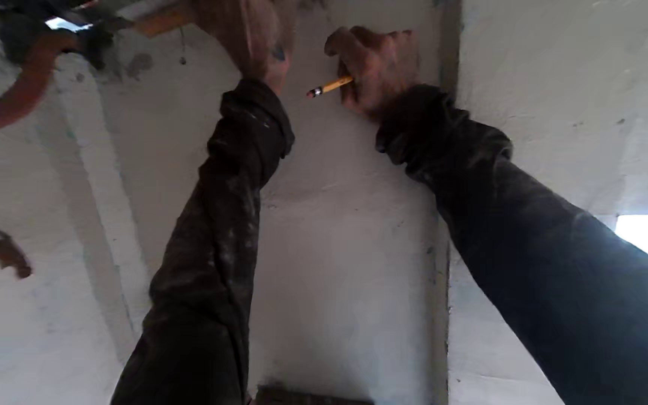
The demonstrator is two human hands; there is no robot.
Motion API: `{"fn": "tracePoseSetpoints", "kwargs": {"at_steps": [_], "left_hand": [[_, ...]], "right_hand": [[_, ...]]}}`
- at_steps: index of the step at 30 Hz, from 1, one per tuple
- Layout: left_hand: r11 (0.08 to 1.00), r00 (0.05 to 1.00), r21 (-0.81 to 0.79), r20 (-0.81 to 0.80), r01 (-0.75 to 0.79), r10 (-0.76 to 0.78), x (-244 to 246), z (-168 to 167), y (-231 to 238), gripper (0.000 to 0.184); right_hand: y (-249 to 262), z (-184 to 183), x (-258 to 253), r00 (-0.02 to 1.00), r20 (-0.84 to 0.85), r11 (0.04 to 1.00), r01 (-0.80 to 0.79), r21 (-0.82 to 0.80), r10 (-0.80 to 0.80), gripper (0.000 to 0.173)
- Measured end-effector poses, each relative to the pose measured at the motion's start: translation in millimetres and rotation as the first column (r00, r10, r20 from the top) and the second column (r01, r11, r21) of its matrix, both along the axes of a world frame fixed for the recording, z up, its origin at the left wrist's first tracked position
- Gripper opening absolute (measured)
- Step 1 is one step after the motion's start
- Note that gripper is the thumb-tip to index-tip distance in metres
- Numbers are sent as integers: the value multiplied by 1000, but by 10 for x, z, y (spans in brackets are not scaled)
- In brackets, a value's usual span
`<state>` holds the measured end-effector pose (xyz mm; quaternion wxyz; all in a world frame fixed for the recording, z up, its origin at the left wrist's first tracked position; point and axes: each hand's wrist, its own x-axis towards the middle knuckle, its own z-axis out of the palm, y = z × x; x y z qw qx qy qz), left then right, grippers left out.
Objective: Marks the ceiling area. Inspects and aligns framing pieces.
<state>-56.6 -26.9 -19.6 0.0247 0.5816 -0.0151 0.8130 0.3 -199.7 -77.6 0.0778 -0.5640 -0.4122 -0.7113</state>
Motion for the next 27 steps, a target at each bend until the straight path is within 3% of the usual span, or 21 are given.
{"fn": "tracePoseSetpoints", "kwargs": {"at_steps": [3,7,11,19,23,27], "left_hand": [[994,997,-92,-60,-51,46,71,48,75,31],[979,989,-160,44,-130,138,85,117,151,35],[997,999,-69,8,-33,34,96,79,151,35],[999,999,28,19,-42,42,231,212,84,30],[998,993,44,-111,36,-31,208,211,24,30],[995,983,67,-175,75,-62,191,195,31,34]], "right_hand": [[-37,-17,-21,999,-31,999,39,-8,-39,36],[-29,-16,-39,997,-22,997,76,-14,-76,34],[-27,2,-21,995,-24,995,92,-30,-93,34],[-20,4,-37,992,-43,993,114,-27,-116,37],[-13,4,-14,994,-26,994,103,-22,-104,36],[-38,-24,-110,985,-110,991,125,-46,-129,40]]}}
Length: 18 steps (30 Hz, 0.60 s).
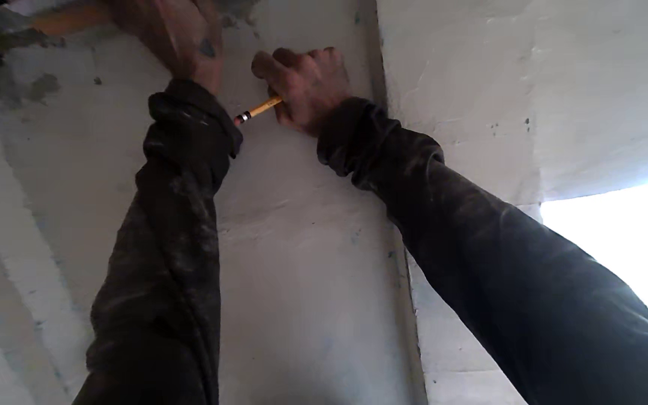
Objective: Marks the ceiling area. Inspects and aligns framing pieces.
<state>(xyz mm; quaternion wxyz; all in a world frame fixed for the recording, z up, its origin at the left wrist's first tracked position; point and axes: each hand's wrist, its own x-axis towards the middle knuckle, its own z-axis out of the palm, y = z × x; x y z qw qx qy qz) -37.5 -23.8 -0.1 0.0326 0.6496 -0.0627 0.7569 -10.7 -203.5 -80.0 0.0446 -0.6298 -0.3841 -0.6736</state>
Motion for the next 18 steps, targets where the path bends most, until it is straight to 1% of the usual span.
{"fn": "tracePoseSetpoints", "kwargs": {"at_steps": [3,4,7,10,12,16,18], "left_hand": [[999,994,-5,95,-44,44,-40,-25,87,34],[999,993,-2,105,-51,51,-68,-37,105,34],[998,996,-37,59,-59,61,-139,-76,101,33],[990,990,-99,87,-104,113,-82,0,118,32],[994,993,-76,82,-74,81,-101,-17,79,31],[999,999,-1,-6,-47,47,-175,-53,-28,27],[998,999,46,3,-38,37,-120,-3,-61,24]], "right_hand": [[15,7,32,999,43,1000,-9,4,9,37],[22,15,45,999,53,1000,-14,4,14,37],[32,25,53,999,49,1000,-3,5,3,35],[35,25,57,998,60,1000,4,12,-5,35],[39,24,69,998,69,1000,2,17,-3,36],[29,26,68,998,61,1000,-13,11,12,36],[-32,32,47,1000,17,1000,-15,-16,16,39]]}}
